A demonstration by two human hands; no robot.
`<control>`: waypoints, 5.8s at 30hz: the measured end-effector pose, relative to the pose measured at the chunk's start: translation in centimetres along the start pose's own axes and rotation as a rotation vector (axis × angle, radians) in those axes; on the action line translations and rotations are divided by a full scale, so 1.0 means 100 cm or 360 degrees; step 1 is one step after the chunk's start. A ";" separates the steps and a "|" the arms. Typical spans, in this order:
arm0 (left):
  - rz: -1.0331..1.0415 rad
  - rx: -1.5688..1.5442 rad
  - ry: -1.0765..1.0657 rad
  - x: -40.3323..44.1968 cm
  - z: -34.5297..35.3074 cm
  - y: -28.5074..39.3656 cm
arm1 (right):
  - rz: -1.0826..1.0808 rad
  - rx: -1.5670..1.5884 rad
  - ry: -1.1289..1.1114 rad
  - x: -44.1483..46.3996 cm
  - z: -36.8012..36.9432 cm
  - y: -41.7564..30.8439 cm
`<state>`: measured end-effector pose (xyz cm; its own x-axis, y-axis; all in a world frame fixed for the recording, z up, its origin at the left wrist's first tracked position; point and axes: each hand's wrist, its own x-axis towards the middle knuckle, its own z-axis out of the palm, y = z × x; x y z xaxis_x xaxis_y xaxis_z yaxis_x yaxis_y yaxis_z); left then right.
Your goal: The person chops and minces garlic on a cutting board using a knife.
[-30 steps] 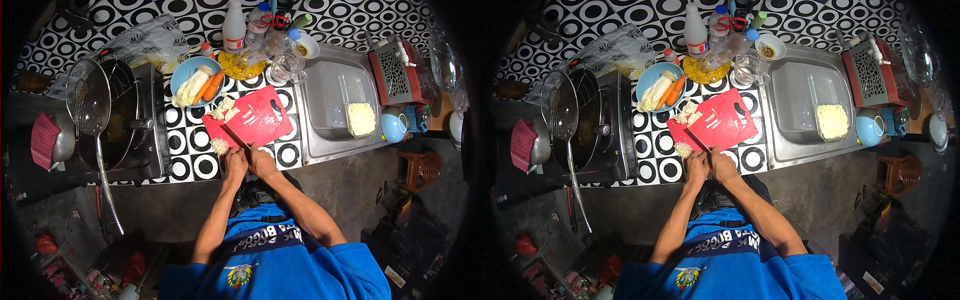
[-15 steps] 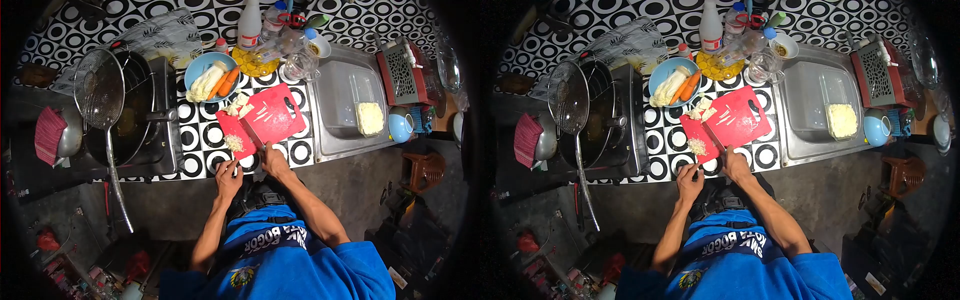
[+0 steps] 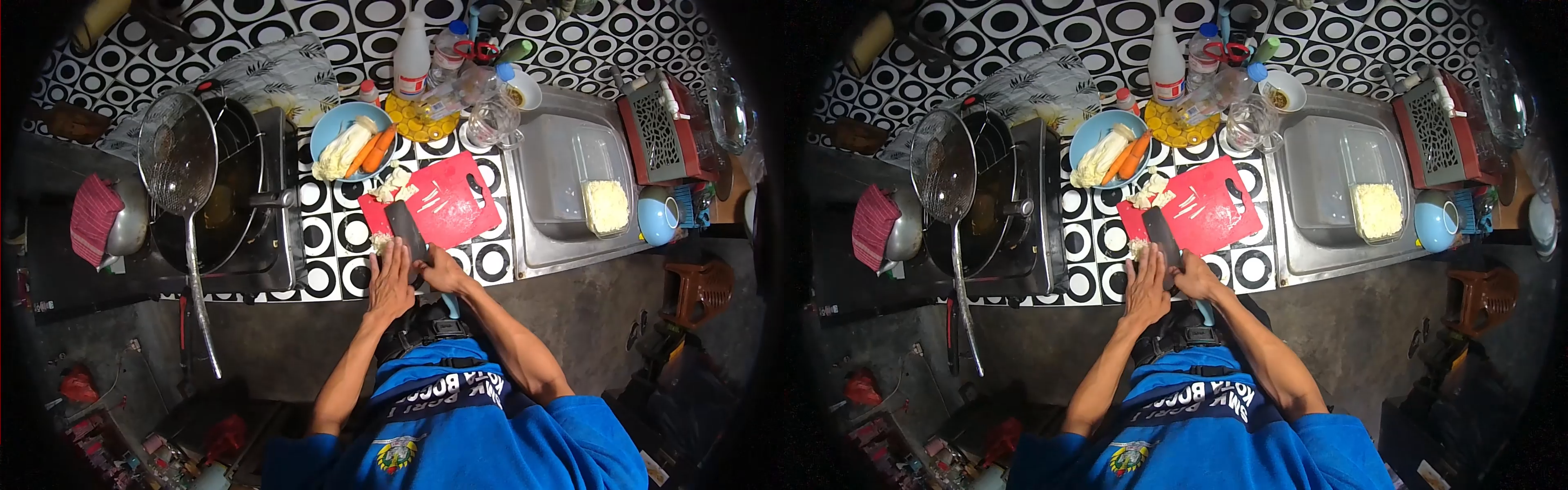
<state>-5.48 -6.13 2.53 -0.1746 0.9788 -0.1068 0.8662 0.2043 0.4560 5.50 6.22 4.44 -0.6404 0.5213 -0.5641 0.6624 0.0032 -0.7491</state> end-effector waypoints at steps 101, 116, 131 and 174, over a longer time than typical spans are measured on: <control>-0.0490 -0.0416 0.0302 0.084 0.033 0.049 | 0.0217 -0.0940 0.0024 -0.037 -0.068 0.014; -0.0450 -0.0366 0.0365 0.081 0.036 0.051 | 0.0213 -0.0904 0.0036 -0.045 -0.070 0.016; -0.0617 -0.0485 0.0214 0.085 0.029 0.047 | 0.0199 -0.0889 0.0140 -0.036 -0.051 0.037; -0.0618 -0.0349 0.0305 0.081 0.038 0.046 | 0.0016 -0.0897 0.0234 -0.028 -0.043 0.024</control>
<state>-1.14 2.64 0.42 -0.5664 0.8102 -0.1510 0.6043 0.5329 0.5923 10.53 8.47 5.69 -0.5990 0.6364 -0.4860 0.7986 0.4305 -0.4205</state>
